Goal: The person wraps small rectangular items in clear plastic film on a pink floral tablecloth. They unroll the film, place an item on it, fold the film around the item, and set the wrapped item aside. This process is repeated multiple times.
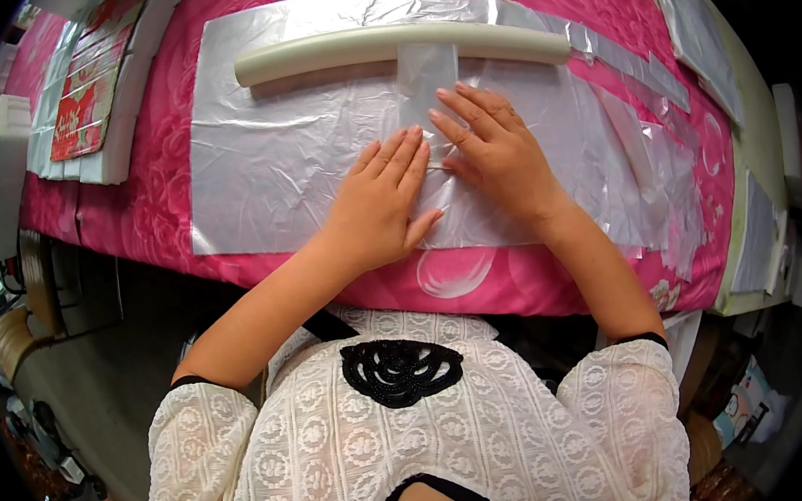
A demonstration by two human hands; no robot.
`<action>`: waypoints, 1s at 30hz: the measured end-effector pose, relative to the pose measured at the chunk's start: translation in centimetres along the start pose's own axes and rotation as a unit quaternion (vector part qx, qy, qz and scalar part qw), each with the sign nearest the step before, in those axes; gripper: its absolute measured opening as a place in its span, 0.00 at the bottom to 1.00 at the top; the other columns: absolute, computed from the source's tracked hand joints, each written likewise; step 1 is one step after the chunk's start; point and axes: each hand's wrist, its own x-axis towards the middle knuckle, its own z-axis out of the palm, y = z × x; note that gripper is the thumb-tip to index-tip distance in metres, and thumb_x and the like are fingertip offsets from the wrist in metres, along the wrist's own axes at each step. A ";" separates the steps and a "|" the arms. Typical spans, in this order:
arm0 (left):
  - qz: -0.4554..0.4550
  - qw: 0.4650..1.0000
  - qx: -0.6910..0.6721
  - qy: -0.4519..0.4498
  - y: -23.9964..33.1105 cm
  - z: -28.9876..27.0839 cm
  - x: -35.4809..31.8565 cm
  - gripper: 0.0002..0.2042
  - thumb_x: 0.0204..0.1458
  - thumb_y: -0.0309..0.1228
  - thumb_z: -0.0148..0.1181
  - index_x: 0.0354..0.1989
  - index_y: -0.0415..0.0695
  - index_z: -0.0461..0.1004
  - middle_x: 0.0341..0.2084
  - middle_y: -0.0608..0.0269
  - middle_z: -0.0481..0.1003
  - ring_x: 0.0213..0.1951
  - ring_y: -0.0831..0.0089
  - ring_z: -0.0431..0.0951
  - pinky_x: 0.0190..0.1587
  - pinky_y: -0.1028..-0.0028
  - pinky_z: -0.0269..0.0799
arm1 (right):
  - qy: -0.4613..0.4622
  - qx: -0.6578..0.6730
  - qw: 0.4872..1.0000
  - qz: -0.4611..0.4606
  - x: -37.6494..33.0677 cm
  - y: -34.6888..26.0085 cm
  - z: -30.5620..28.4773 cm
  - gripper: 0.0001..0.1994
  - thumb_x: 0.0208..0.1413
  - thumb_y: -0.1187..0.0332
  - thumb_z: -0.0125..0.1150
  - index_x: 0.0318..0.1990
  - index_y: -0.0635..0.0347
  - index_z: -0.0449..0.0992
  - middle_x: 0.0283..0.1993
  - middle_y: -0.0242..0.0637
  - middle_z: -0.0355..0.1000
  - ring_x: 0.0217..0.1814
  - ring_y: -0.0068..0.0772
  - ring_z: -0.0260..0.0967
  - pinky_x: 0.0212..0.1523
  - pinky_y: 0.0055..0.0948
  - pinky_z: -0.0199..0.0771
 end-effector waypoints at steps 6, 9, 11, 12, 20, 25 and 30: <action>0.075 0.992 0.031 0.096 -1.6 -0.5 1.5 0.11 0.44 0.29 0.59 0.36 0.39 0.73 0.40 0.57 0.75 0.44 0.62 0.75 0.48 0.65 0.70 | -0.064 0.147 0.987 -0.013 1.0 1.9 -0.4 0.22 0.44 0.70 0.63 0.50 0.60 0.72 0.55 0.41 0.67 0.58 0.43 0.62 0.59 0.36 0.60; 0.086 0.987 0.043 0.129 -1.7 -0.4 1.7 0.05 0.43 0.25 0.59 0.30 0.40 0.73 0.34 0.61 0.77 0.38 0.64 0.77 0.42 0.68 0.73 | -0.062 0.209 0.976 0.012 1.2 2.3 -0.4 0.21 0.42 0.74 0.61 0.48 0.61 0.73 0.54 0.41 0.67 0.55 0.44 0.63 0.57 0.36 0.63; 0.059 0.991 0.035 0.116 -1.5 -0.5 2.0 0.04 0.42 0.24 0.59 0.28 0.40 0.72 0.33 0.62 0.77 0.36 0.65 0.78 0.39 0.69 0.74 | -0.059 0.227 0.972 0.017 1.2 2.6 -0.2 0.21 0.40 0.76 0.60 0.47 0.61 0.74 0.54 0.42 0.67 0.54 0.45 0.64 0.55 0.35 0.64; 0.034 0.995 0.028 0.094 -1.4 -0.6 2.1 0.05 0.42 0.24 0.59 0.28 0.40 0.72 0.34 0.62 0.77 0.35 0.65 0.78 0.38 0.69 0.74 | -0.045 0.217 0.975 0.007 1.2 2.5 -0.1 0.19 0.39 0.76 0.60 0.44 0.62 0.74 0.51 0.41 0.69 0.52 0.43 0.65 0.54 0.36 0.65; 0.162 0.978 -0.077 0.109 -0.2 -2.0 -1.7 0.14 0.41 0.33 0.64 0.36 0.40 0.72 0.41 0.59 0.75 0.42 0.64 0.77 0.48 0.65 0.72 | 0.026 0.124 0.988 -0.084 -2.2 -1.9 -0.1 0.09 0.42 0.74 0.57 0.34 0.57 0.76 0.38 0.31 0.75 0.40 0.29 0.71 0.50 0.36 0.68; 0.146 0.987 -0.050 0.043 -0.8 -1.4 -3.7 0.24 0.37 0.32 0.64 0.46 0.40 0.70 0.48 0.58 0.72 0.50 0.64 0.73 0.56 0.62 0.64 | 0.027 0.130 0.987 -0.095 -3.4 -4.1 -0.6 0.12 0.41 0.72 0.57 0.37 0.57 0.77 0.38 0.30 0.75 0.40 0.30 0.72 0.44 0.31 0.71; 0.118 0.989 -0.066 0.062 -0.8 -1.2 -3.4 0.24 0.35 0.27 0.62 0.47 0.42 0.71 0.44 0.60 0.74 0.46 0.66 0.75 0.49 0.65 0.67 | 0.045 0.157 0.986 -0.043 -3.4 -3.6 -0.3 0.13 0.37 0.72 0.61 0.36 0.57 0.77 0.36 0.31 0.75 0.37 0.32 0.71 0.39 0.30 0.72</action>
